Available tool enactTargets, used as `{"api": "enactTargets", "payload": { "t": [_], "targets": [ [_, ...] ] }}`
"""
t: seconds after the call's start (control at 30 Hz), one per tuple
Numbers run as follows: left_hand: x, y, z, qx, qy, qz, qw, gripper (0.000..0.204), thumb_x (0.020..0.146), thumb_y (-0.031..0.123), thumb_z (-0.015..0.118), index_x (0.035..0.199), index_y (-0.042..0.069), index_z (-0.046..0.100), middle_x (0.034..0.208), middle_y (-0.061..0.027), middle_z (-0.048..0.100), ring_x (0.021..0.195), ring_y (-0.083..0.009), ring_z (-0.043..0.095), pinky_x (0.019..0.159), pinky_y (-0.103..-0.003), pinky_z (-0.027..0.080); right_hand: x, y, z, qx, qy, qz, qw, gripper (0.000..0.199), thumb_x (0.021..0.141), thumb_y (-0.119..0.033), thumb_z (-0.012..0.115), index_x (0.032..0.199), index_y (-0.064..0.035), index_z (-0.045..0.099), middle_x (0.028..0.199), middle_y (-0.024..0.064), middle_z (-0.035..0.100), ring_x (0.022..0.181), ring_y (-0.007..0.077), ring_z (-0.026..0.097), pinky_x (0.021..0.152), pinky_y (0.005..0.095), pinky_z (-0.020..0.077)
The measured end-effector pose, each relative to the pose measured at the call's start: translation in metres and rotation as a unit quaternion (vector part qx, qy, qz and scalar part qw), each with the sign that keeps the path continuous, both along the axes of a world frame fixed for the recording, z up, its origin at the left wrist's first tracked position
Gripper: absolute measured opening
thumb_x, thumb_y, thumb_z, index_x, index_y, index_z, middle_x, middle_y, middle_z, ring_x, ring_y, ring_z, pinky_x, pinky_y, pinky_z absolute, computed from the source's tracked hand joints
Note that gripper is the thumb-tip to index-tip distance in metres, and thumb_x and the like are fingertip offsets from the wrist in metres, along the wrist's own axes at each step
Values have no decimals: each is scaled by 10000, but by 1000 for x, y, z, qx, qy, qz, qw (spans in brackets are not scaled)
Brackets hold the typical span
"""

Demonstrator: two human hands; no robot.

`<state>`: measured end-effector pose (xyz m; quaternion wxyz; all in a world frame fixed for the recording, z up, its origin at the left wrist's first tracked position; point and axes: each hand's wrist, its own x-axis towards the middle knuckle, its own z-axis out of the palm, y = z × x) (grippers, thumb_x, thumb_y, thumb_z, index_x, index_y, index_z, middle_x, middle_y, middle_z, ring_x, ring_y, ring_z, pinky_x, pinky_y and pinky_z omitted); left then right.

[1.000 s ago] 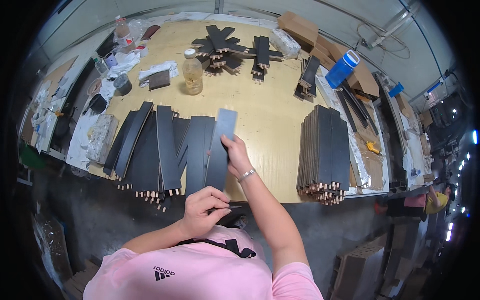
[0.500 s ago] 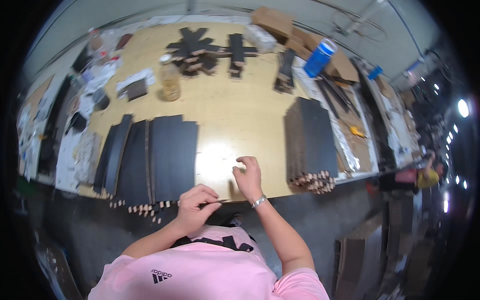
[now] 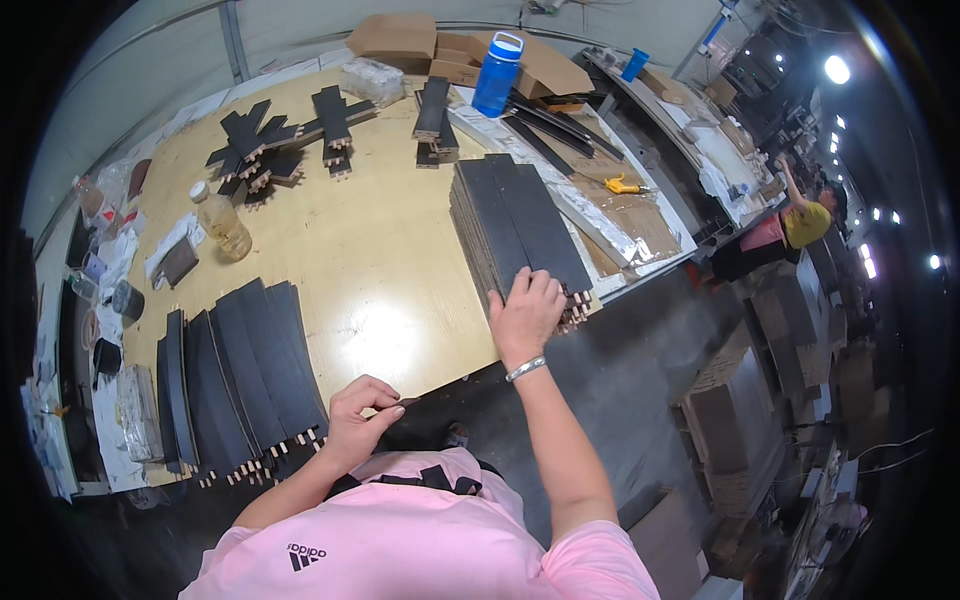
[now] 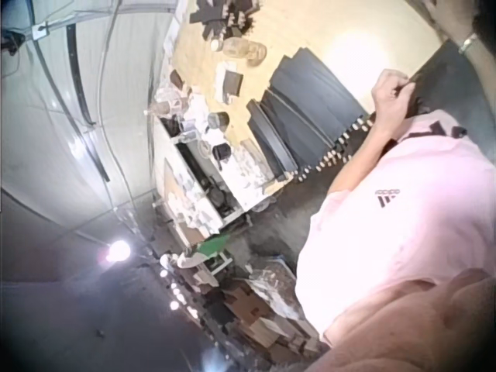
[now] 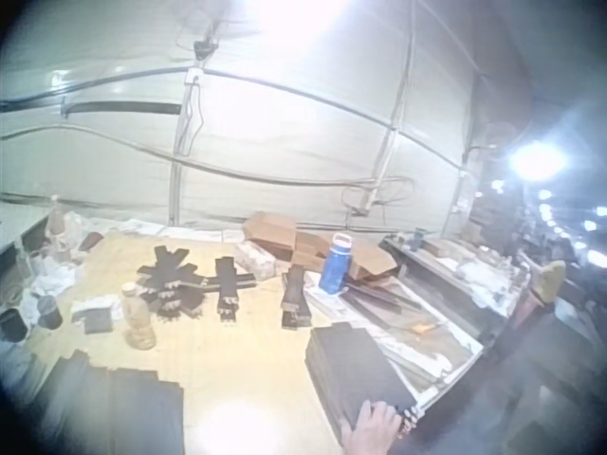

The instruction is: The person wipes a series of black rectangular components by hand and then picks up and handles a blue water bottle.

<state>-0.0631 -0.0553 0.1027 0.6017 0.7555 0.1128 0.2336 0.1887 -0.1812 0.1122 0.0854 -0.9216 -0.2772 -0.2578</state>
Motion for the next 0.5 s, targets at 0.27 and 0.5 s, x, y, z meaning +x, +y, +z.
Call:
{"api": "enactTargets", "payload": {
  "t": [0.27,0.5],
  "targets": [
    [2,-7,-3,-30,0,19,999,38,770,-26,723,788,-24,690,867,-107,670,753,-163,639,659,-279,505,-14,-5,-1,152,65,26,986,432,710,-212,815,1006,-33,556,1035,138,508,1011,339,496,890,450,408],
    [3,17,1,-18,-2,95,995,34,768,-45,710,767,-36,677,857,-100,666,746,-148,627,668,-259,496,-74,-28,-2,268,132,90,950,415,648,-85,816,922,-34,508,996,153,489,980,351,487,862,452,412]
  ]
}}
